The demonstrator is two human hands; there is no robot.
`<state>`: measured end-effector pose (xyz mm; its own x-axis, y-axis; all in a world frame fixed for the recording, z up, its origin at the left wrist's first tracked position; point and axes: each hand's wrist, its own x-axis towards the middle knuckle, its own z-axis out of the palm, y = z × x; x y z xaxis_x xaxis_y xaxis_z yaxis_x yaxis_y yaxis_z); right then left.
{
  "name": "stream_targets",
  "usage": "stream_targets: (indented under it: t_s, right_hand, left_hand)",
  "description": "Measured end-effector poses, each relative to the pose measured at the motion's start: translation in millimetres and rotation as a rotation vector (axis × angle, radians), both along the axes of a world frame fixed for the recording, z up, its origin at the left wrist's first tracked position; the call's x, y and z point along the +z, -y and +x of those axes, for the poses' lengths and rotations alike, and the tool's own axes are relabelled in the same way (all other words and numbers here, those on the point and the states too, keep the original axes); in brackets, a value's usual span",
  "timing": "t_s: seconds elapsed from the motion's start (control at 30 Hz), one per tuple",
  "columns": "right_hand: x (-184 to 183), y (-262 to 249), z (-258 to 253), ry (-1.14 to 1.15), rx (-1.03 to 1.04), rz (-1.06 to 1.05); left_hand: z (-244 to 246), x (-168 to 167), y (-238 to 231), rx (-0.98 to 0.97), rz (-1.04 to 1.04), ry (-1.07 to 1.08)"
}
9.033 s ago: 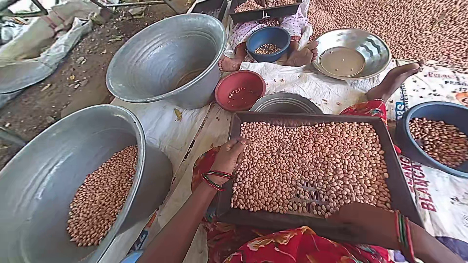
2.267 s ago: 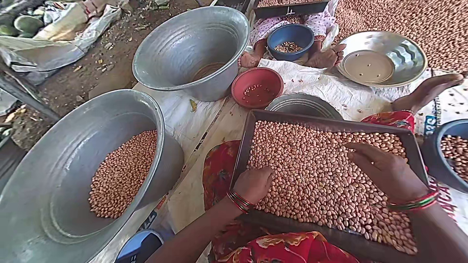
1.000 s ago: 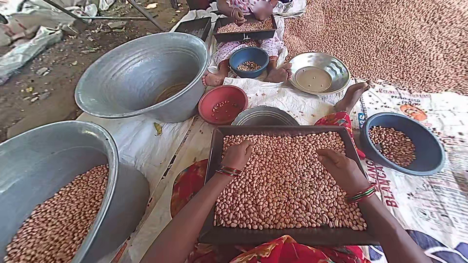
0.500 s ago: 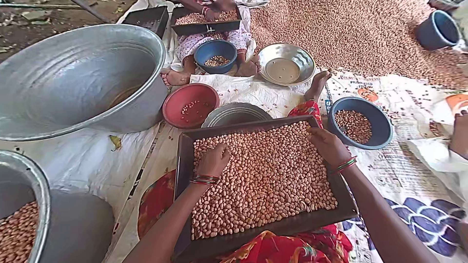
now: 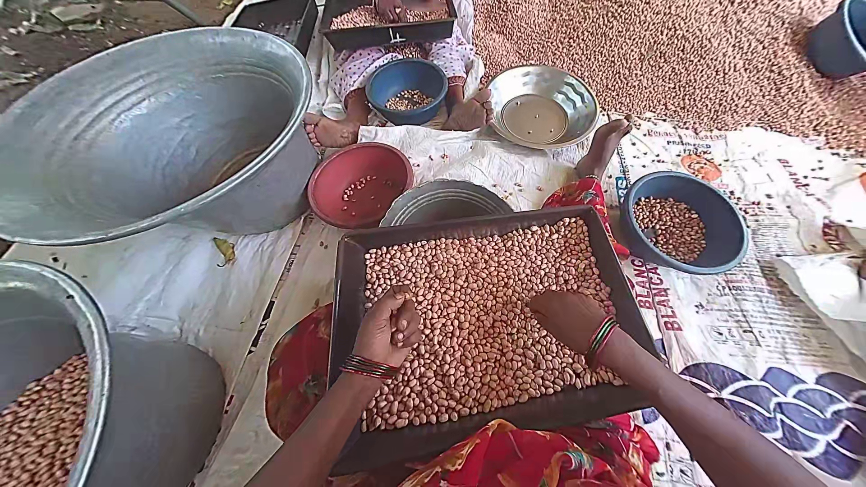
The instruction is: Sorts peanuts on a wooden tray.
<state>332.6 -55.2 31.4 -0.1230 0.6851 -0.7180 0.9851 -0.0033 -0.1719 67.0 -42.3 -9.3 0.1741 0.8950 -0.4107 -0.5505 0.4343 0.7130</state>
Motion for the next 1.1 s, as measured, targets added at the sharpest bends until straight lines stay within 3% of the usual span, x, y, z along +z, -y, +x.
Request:
stream_targets:
  t_s: [0.13, 0.23, 0.37, 0.5, 0.63, 0.73, 0.83, 0.97, 1.1]
  right_hand:
    - [-25.3, 22.7, 1.7, 0.001, 0.032, 0.146]
    - [-35.9, 30.1, 2.0, -0.046, 0.002, 0.289]
    - [-48.6, 36.3, 1.1, -0.275, 0.03, 0.748]
    - [-17.2, 33.1, -40.8, -0.654, 0.158, 0.998]
    - [-11.4, 40.8, -71.9, -0.81, 0.349, 0.919]
    - [-11.3, 37.3, -64.1, -0.719, 0.339, 0.939]
    - [0.9, 7.0, -15.4, -0.523, 0.084, 0.871]
    - [-1.9, -42.4, 55.4, -0.337, -0.401, 0.7]
    - [-24.1, -65.0, 57.8, -0.311, -0.559, 0.552]
  left_hand:
    - [2.6, -9.7, 6.5, -0.061, 0.101, 0.195]
    - [3.2, -7.7, 13.7, -0.072, 0.125, 0.224]
    - [9.0, 3.5, 28.2, -0.161, -0.034, 0.001]
    - [22.3, 7.6, 39.9, -0.471, -0.205, -0.143]
    - [35.0, 13.0, 42.7, -0.435, -0.392, -0.162]
    - [31.1, 8.8, 42.6, -0.47, -0.363, -0.138]
    - [24.6, 8.2, 42.4, -0.487, -0.266, -0.108]
    - [13.0, 9.4, 37.0, -0.249, -0.192, -0.044]
    - [2.0, 11.2, 29.9, -0.059, -0.14, -0.043]
